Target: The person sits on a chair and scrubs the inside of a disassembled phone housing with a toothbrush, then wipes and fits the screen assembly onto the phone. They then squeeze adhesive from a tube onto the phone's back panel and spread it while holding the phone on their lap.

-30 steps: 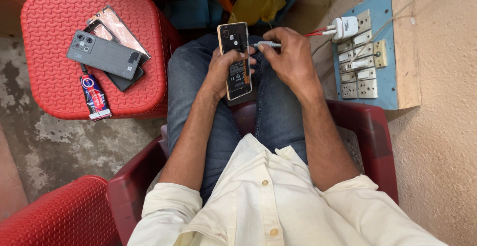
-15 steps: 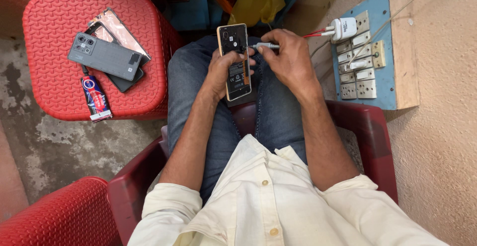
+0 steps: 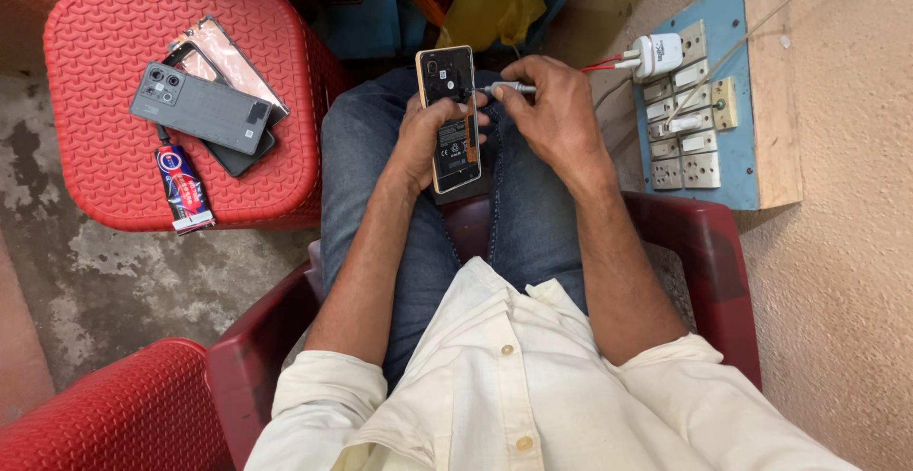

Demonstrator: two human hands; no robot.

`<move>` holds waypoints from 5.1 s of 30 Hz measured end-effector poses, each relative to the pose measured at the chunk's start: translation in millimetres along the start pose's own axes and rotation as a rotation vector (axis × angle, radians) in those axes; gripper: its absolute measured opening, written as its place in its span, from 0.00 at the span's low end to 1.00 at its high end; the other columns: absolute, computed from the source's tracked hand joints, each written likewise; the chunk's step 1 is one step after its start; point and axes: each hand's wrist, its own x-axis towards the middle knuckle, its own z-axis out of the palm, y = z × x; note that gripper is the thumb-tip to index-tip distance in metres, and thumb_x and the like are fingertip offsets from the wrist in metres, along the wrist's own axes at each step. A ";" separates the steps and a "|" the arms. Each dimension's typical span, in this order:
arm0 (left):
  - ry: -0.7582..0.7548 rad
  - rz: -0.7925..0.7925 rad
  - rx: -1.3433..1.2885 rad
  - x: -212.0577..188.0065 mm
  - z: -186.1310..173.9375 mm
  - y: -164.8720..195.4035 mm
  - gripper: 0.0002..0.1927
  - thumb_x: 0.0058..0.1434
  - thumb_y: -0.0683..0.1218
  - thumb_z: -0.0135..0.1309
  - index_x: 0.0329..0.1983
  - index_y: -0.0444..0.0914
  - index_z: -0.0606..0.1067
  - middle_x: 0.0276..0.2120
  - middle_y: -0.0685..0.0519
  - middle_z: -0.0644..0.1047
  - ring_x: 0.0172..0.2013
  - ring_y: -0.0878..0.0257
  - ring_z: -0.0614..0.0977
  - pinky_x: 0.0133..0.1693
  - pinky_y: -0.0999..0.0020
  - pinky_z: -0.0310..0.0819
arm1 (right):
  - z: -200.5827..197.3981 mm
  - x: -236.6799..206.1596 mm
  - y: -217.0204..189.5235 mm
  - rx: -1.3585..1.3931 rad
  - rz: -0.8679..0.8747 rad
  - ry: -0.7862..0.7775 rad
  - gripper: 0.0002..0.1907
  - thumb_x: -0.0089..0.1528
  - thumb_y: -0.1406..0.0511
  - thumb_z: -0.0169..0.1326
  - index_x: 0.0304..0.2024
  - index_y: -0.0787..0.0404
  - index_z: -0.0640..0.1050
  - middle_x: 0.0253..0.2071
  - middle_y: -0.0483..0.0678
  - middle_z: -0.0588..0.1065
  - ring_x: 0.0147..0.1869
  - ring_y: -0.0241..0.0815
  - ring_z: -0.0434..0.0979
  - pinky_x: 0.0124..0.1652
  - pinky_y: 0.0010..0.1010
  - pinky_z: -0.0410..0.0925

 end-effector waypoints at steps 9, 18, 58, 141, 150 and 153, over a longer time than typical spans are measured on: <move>-0.007 0.010 -0.001 1.0 -0.5 -0.9 0.22 0.56 0.42 0.50 0.54 0.29 0.72 0.46 0.43 0.80 0.43 0.57 0.85 0.43 0.58 0.86 | -0.1 -0.5 0.7 0.002 -0.009 -0.007 0.12 0.64 0.67 0.63 0.46 0.69 0.81 0.39 0.54 0.79 0.37 0.43 0.82 0.34 0.32 0.74; -0.005 0.013 -0.008 1.2 0.0 -1.1 0.23 0.55 0.42 0.50 0.54 0.28 0.72 0.46 0.42 0.80 0.43 0.57 0.85 0.43 0.58 0.86 | -0.3 -1.1 1.2 -0.003 -0.014 -0.004 0.11 0.64 0.67 0.63 0.46 0.68 0.81 0.40 0.54 0.80 0.39 0.43 0.83 0.35 0.32 0.74; -0.006 0.023 0.015 -0.2 1.4 0.4 0.22 0.55 0.42 0.50 0.53 0.29 0.73 0.46 0.43 0.80 0.43 0.57 0.85 0.44 0.57 0.86 | 1.0 -0.2 1.9 -0.003 -0.025 -0.007 0.11 0.64 0.67 0.64 0.46 0.68 0.81 0.41 0.54 0.79 0.40 0.42 0.82 0.35 0.31 0.75; 0.003 0.010 0.021 1.1 -0.3 -1.2 0.23 0.55 0.42 0.50 0.54 0.29 0.72 0.46 0.44 0.80 0.43 0.58 0.84 0.44 0.58 0.85 | 2.5 -0.3 4.3 -0.035 -0.017 -0.013 0.12 0.65 0.66 0.63 0.45 0.69 0.81 0.38 0.54 0.79 0.36 0.42 0.81 0.32 0.31 0.74; -0.002 0.014 0.020 0.7 -0.1 -0.6 0.22 0.55 0.42 0.50 0.53 0.28 0.72 0.46 0.44 0.80 0.44 0.57 0.84 0.44 0.57 0.85 | 2.9 -0.3 4.9 0.006 -0.031 0.003 0.11 0.65 0.66 0.63 0.45 0.69 0.81 0.39 0.54 0.79 0.38 0.41 0.82 0.34 0.31 0.75; 0.016 0.003 0.033 0.2 0.3 -0.6 0.23 0.55 0.42 0.50 0.54 0.30 0.71 0.46 0.44 0.80 0.44 0.58 0.84 0.44 0.57 0.86 | 4.1 0.1 5.7 -0.004 -0.001 -0.017 0.11 0.66 0.66 0.63 0.45 0.69 0.81 0.39 0.53 0.79 0.37 0.41 0.82 0.33 0.30 0.75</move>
